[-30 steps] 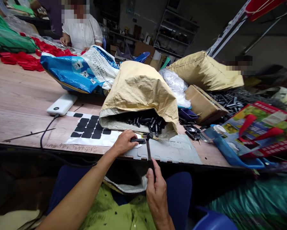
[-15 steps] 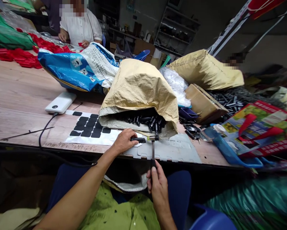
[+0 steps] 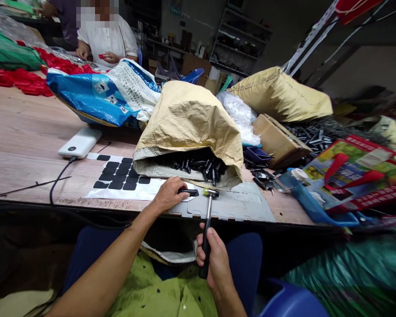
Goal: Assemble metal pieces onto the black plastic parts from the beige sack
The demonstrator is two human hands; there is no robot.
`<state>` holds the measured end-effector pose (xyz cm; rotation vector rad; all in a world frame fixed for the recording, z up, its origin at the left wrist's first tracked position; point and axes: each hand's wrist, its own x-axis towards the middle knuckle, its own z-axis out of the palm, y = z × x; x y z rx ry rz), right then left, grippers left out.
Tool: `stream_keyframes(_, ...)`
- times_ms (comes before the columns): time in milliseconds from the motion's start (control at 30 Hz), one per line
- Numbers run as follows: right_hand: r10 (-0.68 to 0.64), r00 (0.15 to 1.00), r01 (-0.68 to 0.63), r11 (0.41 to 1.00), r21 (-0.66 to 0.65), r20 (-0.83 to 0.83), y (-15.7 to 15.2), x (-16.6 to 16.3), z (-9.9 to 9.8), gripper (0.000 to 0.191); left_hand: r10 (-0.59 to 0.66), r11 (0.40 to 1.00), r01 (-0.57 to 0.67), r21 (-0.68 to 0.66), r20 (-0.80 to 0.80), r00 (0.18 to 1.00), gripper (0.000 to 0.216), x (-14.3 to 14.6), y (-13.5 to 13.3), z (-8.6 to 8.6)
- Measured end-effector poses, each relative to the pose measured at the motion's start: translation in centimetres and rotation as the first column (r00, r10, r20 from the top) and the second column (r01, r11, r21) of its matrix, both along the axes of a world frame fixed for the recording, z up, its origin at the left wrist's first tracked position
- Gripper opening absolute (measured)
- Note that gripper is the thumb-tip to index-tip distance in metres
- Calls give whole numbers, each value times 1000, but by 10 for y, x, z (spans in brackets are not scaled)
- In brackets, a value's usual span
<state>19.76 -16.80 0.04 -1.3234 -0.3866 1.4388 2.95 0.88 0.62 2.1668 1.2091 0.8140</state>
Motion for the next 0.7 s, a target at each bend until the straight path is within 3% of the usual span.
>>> stream_keyframes(133,0,999,0,1000,-9,-47,0,1,0,60,-59,998,57,38,72,996,15,1,-15,13)
stream_keyframes(233,7,998,-8,1000,-9,-60,0,2,-1,59,-185,982,189,-14,143,972,21,-2,-44,24)
stream_keyframes(367,7,999,-7,1000,-5,-47,-1,3,-1,58,-313,940,314,-131,31,949,23,-13,-87,20)
stream_keyframes(500,22,999,-21,1000,4,-37,-1,4,-1,59,-216,953,158,-259,-215,952,19,-26,-106,-10)
stream_keyframes(600,18,999,-18,1000,5,-28,-1,4,-1,60,-147,943,-12,-332,-450,881,20,-30,-107,-34)
stream_keyframes(700,15,999,-15,1000,0,-37,-1,4,-2,60,-119,925,-121,-361,-576,809,23,-29,-103,-48)
